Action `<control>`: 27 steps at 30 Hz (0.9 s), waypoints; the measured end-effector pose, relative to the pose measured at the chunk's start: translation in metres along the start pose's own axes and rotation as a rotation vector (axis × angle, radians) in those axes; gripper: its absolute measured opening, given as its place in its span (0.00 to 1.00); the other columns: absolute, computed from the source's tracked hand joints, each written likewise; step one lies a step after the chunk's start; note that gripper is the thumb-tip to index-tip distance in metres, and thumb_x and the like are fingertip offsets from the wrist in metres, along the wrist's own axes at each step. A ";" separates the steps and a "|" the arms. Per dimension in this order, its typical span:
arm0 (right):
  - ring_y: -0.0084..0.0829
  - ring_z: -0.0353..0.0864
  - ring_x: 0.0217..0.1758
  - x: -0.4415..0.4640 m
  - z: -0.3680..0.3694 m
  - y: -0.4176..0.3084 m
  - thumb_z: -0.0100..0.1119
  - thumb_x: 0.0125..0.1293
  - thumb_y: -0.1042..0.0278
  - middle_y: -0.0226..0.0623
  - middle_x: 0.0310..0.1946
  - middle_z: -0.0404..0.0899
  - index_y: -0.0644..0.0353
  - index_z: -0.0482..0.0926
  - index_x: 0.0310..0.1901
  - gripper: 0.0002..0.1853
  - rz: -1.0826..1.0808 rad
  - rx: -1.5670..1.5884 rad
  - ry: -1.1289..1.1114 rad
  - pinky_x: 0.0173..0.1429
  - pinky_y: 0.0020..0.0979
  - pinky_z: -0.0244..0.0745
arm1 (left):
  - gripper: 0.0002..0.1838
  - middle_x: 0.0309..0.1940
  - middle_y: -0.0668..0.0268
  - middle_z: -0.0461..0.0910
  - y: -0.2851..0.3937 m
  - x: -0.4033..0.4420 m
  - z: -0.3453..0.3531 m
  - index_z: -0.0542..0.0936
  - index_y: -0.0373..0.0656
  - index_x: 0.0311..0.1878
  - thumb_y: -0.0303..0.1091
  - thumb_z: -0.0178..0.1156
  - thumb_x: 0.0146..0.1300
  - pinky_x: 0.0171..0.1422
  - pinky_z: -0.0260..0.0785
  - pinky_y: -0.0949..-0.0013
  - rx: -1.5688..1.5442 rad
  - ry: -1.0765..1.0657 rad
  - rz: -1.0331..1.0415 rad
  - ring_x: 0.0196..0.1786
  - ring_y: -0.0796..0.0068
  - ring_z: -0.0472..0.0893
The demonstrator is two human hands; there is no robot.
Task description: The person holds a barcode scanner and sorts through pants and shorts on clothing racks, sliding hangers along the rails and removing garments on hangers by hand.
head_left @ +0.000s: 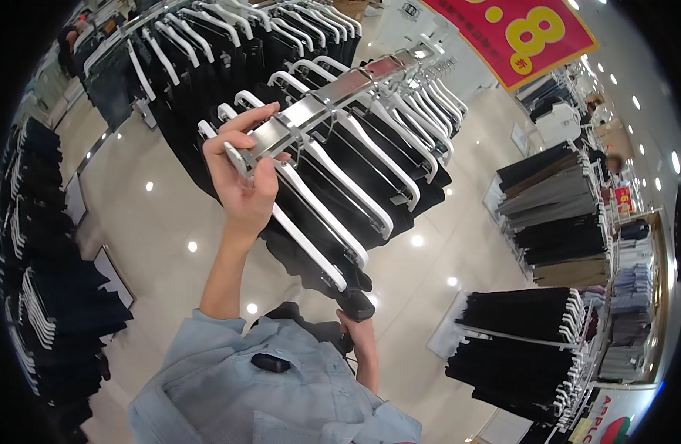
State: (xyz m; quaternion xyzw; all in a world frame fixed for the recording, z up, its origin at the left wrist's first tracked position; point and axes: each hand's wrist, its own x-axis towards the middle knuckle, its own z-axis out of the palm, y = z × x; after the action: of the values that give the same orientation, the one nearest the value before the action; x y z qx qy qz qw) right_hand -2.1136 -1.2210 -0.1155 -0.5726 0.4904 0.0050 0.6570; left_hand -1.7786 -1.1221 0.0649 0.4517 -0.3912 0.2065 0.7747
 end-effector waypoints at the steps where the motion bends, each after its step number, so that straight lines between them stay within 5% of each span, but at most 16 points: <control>1: 0.20 0.72 0.24 0.005 0.001 0.000 0.72 0.64 0.69 0.25 0.21 0.74 0.57 0.81 0.36 0.07 -0.026 -0.002 -0.032 0.30 0.28 0.66 | 0.18 0.66 0.40 0.72 0.002 -0.002 0.000 0.63 0.43 0.57 0.29 0.59 0.72 0.55 0.85 0.66 0.011 0.001 -0.035 0.62 0.59 0.81; 6: 0.20 0.72 0.24 0.010 0.012 -0.015 0.72 0.64 0.69 0.24 0.22 0.74 0.56 0.80 0.37 0.07 -0.042 -0.026 -0.101 0.30 0.28 0.66 | 0.29 0.69 0.45 0.71 0.017 -0.013 -0.008 0.62 0.42 0.70 0.30 0.64 0.72 0.63 0.79 0.59 0.033 -0.064 -0.182 0.61 0.58 0.83; 12: 0.21 0.74 0.23 0.021 0.007 -0.024 0.73 0.64 0.68 0.25 0.21 0.76 0.57 0.82 0.35 0.08 -0.066 -0.045 -0.208 0.30 0.29 0.68 | 0.40 0.52 0.51 0.89 0.046 -0.020 -0.009 0.54 0.44 0.81 0.25 0.63 0.71 0.63 0.76 0.63 0.319 -0.094 -0.313 0.58 0.65 0.87; 16: 0.21 0.73 0.25 0.026 -0.004 -0.034 0.72 0.63 0.68 0.25 0.23 0.75 0.56 0.80 0.36 0.08 -0.082 -0.183 -0.257 0.32 0.29 0.67 | 0.46 0.57 0.53 0.86 0.056 -0.024 0.001 0.46 0.43 0.84 0.21 0.61 0.69 0.66 0.72 0.65 0.381 -0.030 -0.452 0.61 0.64 0.86; 25: 0.22 0.76 0.26 0.033 -0.034 -0.035 0.73 0.63 0.67 0.27 0.24 0.78 0.57 0.82 0.39 0.08 -0.018 -0.173 -0.348 0.33 0.29 0.69 | 0.45 0.56 0.59 0.87 0.052 -0.030 0.017 0.54 0.41 0.82 0.28 0.69 0.68 0.72 0.68 0.60 0.544 0.006 -0.487 0.60 0.66 0.85; 27: 0.23 0.76 0.25 0.042 -0.046 -0.031 0.73 0.64 0.66 0.27 0.24 0.78 0.58 0.83 0.41 0.09 -0.055 -0.220 -0.400 0.32 0.29 0.69 | 0.46 0.58 0.56 0.87 0.046 -0.036 0.021 0.53 0.43 0.83 0.30 0.70 0.68 0.64 0.72 0.67 0.952 -0.152 -0.225 0.60 0.65 0.86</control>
State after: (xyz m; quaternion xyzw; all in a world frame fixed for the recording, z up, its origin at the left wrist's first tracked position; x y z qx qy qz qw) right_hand -2.1036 -1.2897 -0.1134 -0.6415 0.3313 0.1539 0.6746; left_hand -1.8409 -1.1157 0.0670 0.8088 -0.2574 0.2438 0.4692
